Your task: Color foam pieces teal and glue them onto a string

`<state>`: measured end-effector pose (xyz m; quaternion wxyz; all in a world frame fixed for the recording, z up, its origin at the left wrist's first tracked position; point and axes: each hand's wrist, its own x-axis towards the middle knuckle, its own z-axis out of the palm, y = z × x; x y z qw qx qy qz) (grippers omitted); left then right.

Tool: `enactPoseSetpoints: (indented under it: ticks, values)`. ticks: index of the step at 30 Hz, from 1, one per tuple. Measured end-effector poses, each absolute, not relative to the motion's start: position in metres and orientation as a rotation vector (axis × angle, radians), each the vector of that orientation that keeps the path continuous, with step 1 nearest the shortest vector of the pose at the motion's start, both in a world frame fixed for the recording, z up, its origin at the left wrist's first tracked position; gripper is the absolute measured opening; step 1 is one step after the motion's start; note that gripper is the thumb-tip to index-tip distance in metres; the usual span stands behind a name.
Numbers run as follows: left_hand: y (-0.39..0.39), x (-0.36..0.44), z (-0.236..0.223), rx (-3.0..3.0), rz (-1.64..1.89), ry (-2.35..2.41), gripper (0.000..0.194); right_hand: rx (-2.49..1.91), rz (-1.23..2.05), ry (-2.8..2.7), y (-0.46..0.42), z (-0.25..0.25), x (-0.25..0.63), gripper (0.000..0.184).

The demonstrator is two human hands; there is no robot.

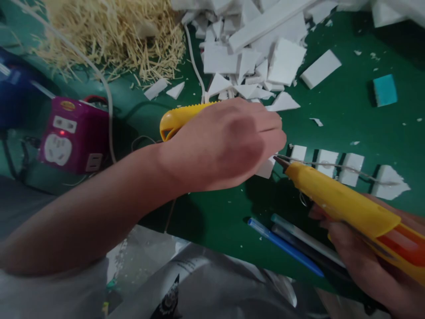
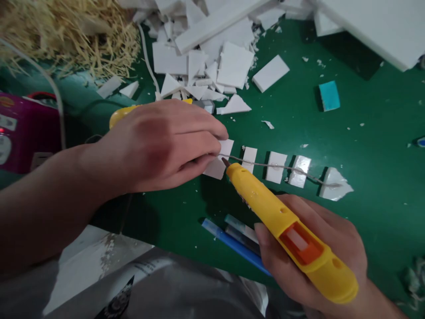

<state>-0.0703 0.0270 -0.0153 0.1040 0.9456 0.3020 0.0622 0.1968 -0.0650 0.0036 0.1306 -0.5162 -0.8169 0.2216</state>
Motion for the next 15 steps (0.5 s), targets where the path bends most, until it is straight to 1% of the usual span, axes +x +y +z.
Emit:
enactPoseSetpoints:
  ticks: [3, 6, 11, 13, 15]
  values:
    - [0.0281, -0.0661, -0.0104, 2.778, 0.025, 0.913, 0.044, -1.42, 0.593, -2.452, -0.0642, 0.0013, 0.1996, 0.012]
    - [0.0272, -0.0657, -0.0088, 2.771, 0.069, 0.936, 0.044, -1.423, 0.585, -2.487, -0.0621, 0.0015, 0.2011, 0.01]
    - [0.025, -0.069, -0.0108, 2.713, 0.125, 1.011, 0.026, -1.356, 0.558, -2.544, -0.0597, 0.0065, 0.1976, 0.009]
    - [0.0251, -0.0702, -0.0116, 2.691, 0.156, 1.013, 0.024, -1.453, 0.576, -2.473, -0.0617, 0.0077, 0.1947, 0.012]
    - [0.0255, -0.0716, -0.0125, 2.668, 0.179, 1.016, 0.028, -1.574, 0.592, -2.405, -0.0651, 0.0076, 0.1934, 0.02]
